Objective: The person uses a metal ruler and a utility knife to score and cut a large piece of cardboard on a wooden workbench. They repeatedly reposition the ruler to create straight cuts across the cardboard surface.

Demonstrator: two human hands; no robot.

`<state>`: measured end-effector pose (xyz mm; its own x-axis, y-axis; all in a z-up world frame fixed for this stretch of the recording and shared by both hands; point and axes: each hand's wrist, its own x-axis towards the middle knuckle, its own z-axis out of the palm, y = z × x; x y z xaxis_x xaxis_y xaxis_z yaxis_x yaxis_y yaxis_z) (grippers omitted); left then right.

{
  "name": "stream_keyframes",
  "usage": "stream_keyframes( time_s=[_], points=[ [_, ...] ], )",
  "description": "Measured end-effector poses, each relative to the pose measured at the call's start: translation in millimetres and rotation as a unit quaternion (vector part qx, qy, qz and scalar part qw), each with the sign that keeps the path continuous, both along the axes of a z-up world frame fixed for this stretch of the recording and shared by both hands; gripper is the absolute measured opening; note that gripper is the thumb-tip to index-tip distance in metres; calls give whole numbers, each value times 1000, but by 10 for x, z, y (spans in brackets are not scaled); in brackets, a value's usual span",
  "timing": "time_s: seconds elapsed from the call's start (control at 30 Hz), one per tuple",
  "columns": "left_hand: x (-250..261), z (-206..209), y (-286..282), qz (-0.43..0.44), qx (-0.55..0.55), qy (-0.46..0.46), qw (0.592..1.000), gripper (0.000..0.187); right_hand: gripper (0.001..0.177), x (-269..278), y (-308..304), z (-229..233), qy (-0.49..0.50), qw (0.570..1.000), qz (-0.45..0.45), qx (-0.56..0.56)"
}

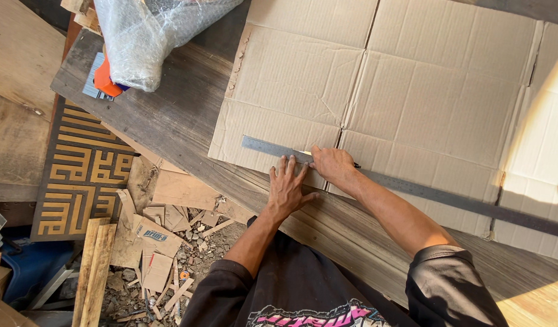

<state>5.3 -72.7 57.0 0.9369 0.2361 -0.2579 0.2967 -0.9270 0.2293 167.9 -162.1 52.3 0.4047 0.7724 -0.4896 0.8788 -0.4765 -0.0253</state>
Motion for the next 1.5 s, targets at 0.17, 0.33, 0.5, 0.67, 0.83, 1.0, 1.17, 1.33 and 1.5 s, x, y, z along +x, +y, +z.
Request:
stream_keyframes(
  time_s=[0.17,0.33,0.5,0.67,0.83,1.0,1.17,1.33,1.5],
  points=[
    [29,36,-3,-5,-2,26,1000,106,31,20,0,75,-7,1000,-6,-14],
    [51,43,-36,-11,7,35,999,108,31,66,-152,189,-17,999,-15,-31],
    [66,106,-36,-42,29,68,996,120,32,89,-286,237,2,999,-24,-38],
    [138,24,-155,-63,53,64,995,131,34,100,-311,161,3,999,-23,-34],
    [178,-113,-185,-64,69,62,994,136,35,96,-320,151,2,999,-24,-28],
    [192,-81,-200,-68,79,85,991,132,42,109,-332,138,-4,999,-14,-42],
    [191,-143,-228,-71,91,93,989,135,45,120,-343,199,-3,998,-19,-60],
    [207,-100,-237,-76,104,102,986,134,46,161,-385,68,-9,998,-17,-60],
    [221,-119,-212,-75,96,108,987,134,49,177,-479,26,-50,996,4,-74]
  ],
)
